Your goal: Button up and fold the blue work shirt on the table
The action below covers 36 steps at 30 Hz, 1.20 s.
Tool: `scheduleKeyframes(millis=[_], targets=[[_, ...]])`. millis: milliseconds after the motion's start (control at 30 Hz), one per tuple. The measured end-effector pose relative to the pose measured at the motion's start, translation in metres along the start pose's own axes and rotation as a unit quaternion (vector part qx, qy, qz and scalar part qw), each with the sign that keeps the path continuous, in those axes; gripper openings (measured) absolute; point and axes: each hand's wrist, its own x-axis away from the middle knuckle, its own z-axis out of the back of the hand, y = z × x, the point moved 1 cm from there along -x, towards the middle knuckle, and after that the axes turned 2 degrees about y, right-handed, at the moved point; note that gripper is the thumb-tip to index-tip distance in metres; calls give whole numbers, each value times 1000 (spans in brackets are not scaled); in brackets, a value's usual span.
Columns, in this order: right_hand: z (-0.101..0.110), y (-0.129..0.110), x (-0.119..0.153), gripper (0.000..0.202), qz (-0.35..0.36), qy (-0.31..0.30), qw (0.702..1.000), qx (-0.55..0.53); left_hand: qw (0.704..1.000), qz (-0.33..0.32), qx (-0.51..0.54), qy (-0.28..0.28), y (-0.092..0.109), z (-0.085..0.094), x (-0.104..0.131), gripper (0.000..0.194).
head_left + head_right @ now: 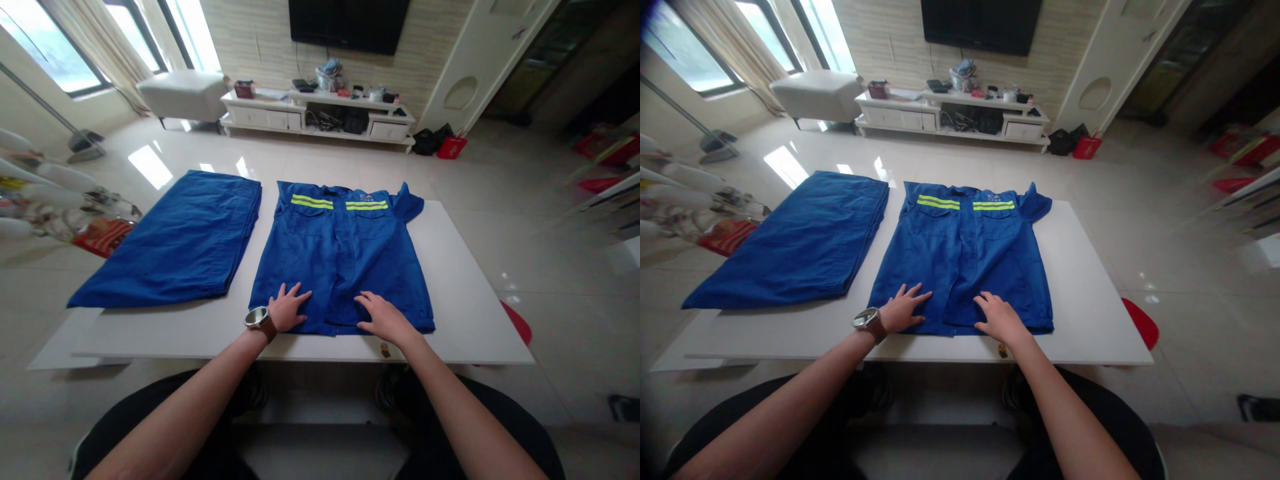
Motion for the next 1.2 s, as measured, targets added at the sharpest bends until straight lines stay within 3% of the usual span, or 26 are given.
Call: scheduleKeyframes(millis=[67,133,267,433,567,700,767,867,967,1033,1100,1133,1200], targets=[[-3,0,0,57,-11,-22,1000,13,999,28,-7,-22,3,-5,0,81],[-4,-2,-1,52,-22,-26,999,19,1000,16,-7,-23,5,-7,0,77],[3,-8,-3,47,-38,-47,998,17,998,-34,-26,-37,4,0,0,57],[8,-15,0,37,-16,-102,994,-31,997,0,-61,-57,10,14,10,31],[6,-13,3,27,16,-142,982,-120,1000,-6,2,-24,22,11,12,37],[7,-7,3,24,10,-44,996,-80,992,-41,121,0,36,-2,8,25],[7,-6,2,24,4,-2,999,-50,979,-91,184,7,42,-3,6,17],[7,-6,0,25,-13,3,1000,-25,936,-173,306,-11,45,7,6,21],[6,-6,-1,27,-28,6,1000,-11,918,-158,362,-40,40,18,6,25],[5,-6,-1,27,-35,3,999,-9,937,-105,318,-95,33,19,6,24],[3,-5,0,28,-48,-6,999,-8,970,-43,204,-127,25,16,7,20],[1,-3,0,30,-57,-10,998,-7,984,-15,139,-114,22,15,7,19],[-2,0,0,37,-81,-15,997,-2,998,7,42,-37,17,14,7,17]])
